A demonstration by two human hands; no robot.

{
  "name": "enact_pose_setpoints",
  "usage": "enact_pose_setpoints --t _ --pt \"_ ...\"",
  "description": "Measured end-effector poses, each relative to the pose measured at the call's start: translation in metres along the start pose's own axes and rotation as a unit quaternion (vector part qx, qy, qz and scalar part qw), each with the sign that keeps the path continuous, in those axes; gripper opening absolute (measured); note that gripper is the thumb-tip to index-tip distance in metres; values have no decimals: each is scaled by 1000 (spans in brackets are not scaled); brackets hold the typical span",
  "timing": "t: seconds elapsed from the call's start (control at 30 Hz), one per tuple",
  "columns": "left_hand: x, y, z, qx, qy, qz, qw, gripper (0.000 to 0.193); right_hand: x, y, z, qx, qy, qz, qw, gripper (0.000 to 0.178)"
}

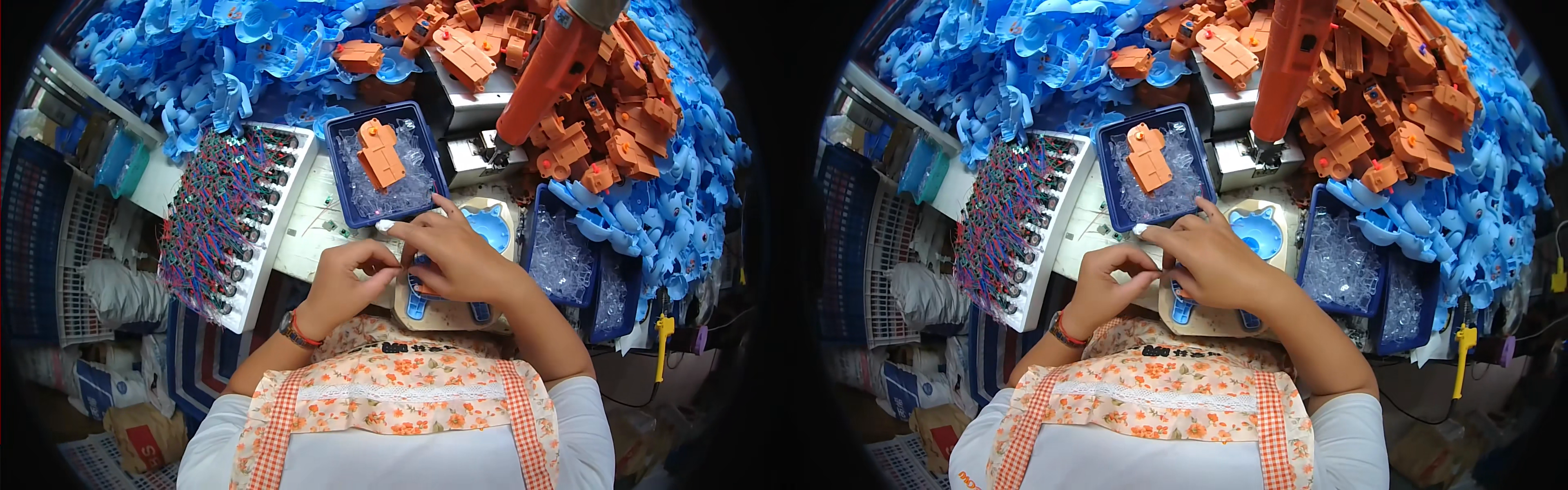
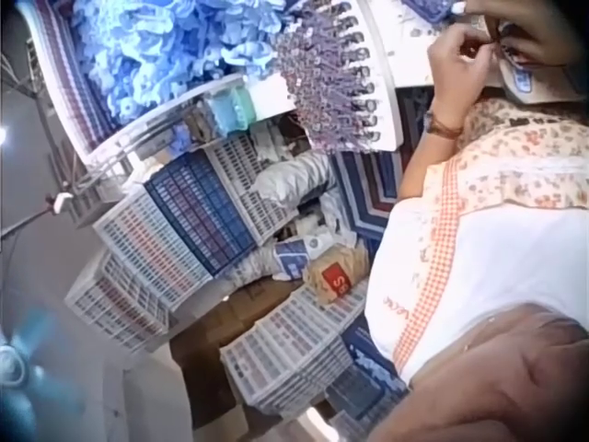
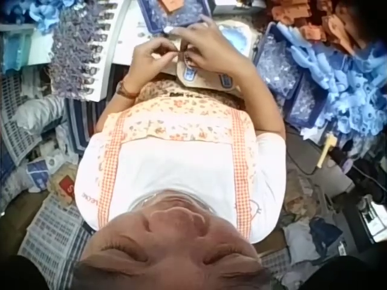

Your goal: Assembling blue toy ponies by joining plastic components and applying adhesive using a glue gun.

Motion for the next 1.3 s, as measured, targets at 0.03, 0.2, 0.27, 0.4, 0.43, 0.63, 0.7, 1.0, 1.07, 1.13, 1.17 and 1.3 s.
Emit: enact_pose_setpoints --t 0.03,0.2,0.27,0.4,0.43,0.63,0.7,1.0,1.07,1.13,1.17,1.3 --pt "2 1 1 -6 -58 86 995 10 1 -1 0 1 -4 6 1000 53" --pt "20 6 6 -33 -120 295 947 14 -3 0 3 -27 -12 0 1000 37" --pt "25 8 9 -32 -137 312 940 15 -2 -1 5 -33 -15 29 999 27" --pt "26 10 10 -29 -149 290 945 14 0 -1 11 -58 -37 60 996 22" --pt "26 11 10 -30 -145 272 951 15 2 -2 12 -55 -44 79 994 21" --pt "23 17 15 -1 -149 221 964 16 13 -6 17 -42 -54 147 987 21" --pt "21 18 16 -5 -136 196 971 15 16 -8 17 -41 -54 159 985 20" --pt "2 18 11 -33 41 -18 998 12 16 -13 16 -28 -55 138 988 17" --pt "0 18 11 -34 46 -24 998 13 16 -13 16 -22 -58 141 988 18" --pt "-1 18 12 -25 -21 -8 999 12 14 -14 15 -23 -56 139 988 18" --pt "-2 18 12 -25 -21 -8 999 12 14 -14 15 -23 -55 137 989 18" --pt "-3 19 11 -18 -36 10 999 11 14 -14 14 -23 -55 136 989 19"
Point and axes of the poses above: each hand's wrist, its own z-axis away from the middle knuckle, its own y-axis out of the palm, x = y × z, the point moved 1 cm from there along -z, towards the middle knuckle, and after that the axes turned 6 degrees about -x, right-handed, at the moved point
